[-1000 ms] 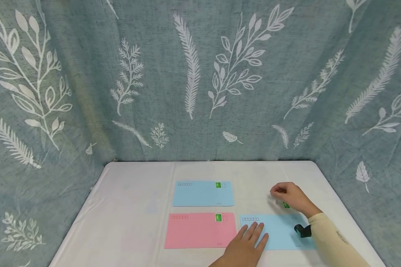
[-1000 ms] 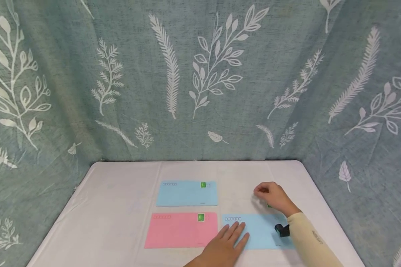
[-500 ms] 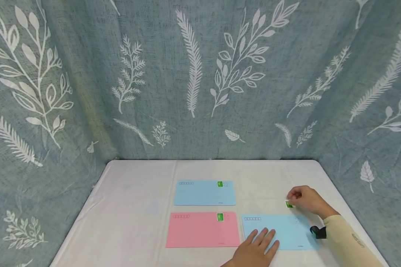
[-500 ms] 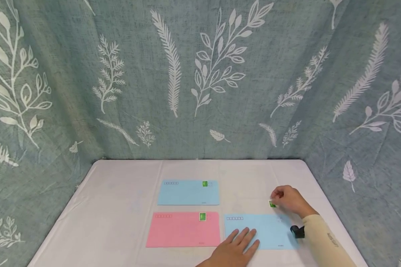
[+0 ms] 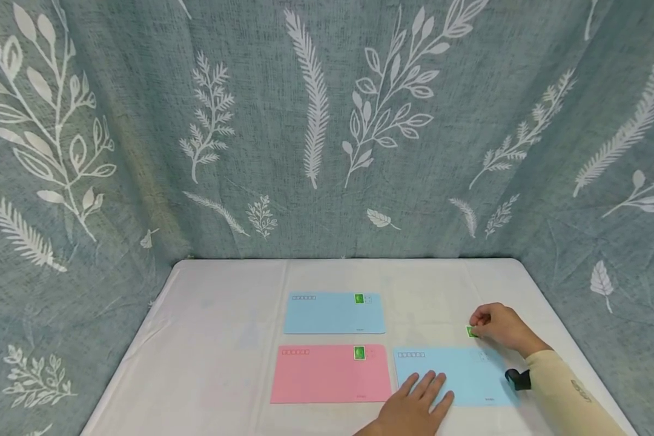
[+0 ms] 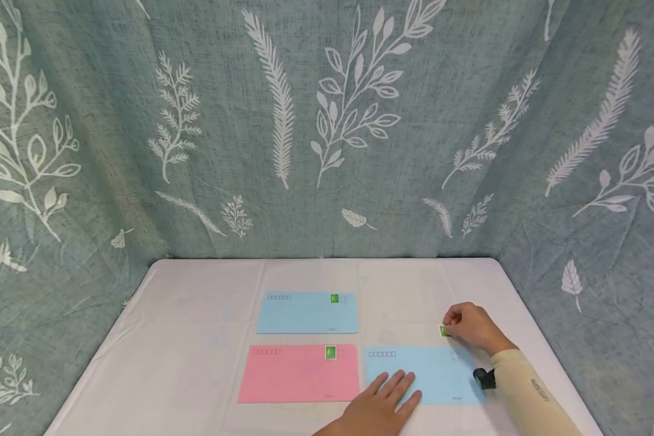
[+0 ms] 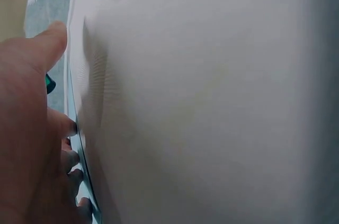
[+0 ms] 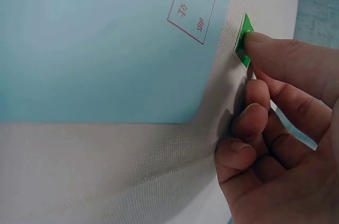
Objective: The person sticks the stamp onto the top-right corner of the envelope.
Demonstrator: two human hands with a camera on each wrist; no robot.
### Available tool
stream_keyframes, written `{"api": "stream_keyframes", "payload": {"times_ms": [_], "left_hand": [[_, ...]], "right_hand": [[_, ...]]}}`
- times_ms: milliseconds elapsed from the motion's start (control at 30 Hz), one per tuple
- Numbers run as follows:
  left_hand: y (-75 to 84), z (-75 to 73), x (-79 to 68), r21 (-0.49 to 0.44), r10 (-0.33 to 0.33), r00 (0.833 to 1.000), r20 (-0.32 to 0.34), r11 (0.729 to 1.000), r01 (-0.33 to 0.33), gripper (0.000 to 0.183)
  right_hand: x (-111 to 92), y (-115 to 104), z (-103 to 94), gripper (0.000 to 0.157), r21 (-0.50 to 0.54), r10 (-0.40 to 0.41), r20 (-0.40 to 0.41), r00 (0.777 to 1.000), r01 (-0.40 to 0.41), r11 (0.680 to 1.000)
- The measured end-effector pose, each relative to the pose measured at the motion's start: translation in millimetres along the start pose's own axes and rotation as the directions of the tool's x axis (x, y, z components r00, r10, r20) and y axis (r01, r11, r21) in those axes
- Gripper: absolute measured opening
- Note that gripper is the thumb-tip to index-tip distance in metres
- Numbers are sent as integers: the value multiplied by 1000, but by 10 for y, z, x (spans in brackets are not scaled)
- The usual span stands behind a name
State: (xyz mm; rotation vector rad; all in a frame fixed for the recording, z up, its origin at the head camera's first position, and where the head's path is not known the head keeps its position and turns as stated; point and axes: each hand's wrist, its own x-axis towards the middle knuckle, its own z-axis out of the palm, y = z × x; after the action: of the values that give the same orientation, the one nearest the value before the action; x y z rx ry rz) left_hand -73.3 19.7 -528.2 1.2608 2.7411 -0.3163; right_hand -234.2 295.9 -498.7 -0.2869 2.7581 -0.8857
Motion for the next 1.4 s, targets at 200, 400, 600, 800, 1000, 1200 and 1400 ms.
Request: {"api": "stream_keyframes", "payload": {"times_ms": [200, 400, 600, 800, 1000, 1200, 1400], "left_hand": [[-62, -5, 18, -11, 18, 1000, -13, 1000, -18, 89], [-95, -49, 24, -35, 20, 1000, 11, 999, -20, 91], [-115, -104, 14, -46, 22, 1000, 6, 999, -22, 90], [-133, -138, 37, -46, 33, 999, -5, 998, -34, 90], [-121, -195, 66, -64, 4, 1000, 8, 998, -3, 87], [-125, -154, 92, -74, 15, 1000, 15, 997, -14, 87], [-120, -92, 119, -63, 36, 999, 27, 997, -34, 92]], "right_hand": [[6, 6, -2, 17, -7, -34, -8, 999, 34, 999], [4, -35, -5, 18, -14, -41, -18, 999, 41, 999], [24, -36, -3, 17, -24, -41, -29, 999, 40, 999], [35, -17, -17, 12, -16, -47, -33, 998, 46, 999], [32, -8, -39, 9, -38, -84, -35, 996, 83, 996], [-10, 38, -65, 6, -22, -80, -45, 996, 79, 997], [-99, 57, -98, 5, 9, -80, -55, 995, 80, 997]]}}
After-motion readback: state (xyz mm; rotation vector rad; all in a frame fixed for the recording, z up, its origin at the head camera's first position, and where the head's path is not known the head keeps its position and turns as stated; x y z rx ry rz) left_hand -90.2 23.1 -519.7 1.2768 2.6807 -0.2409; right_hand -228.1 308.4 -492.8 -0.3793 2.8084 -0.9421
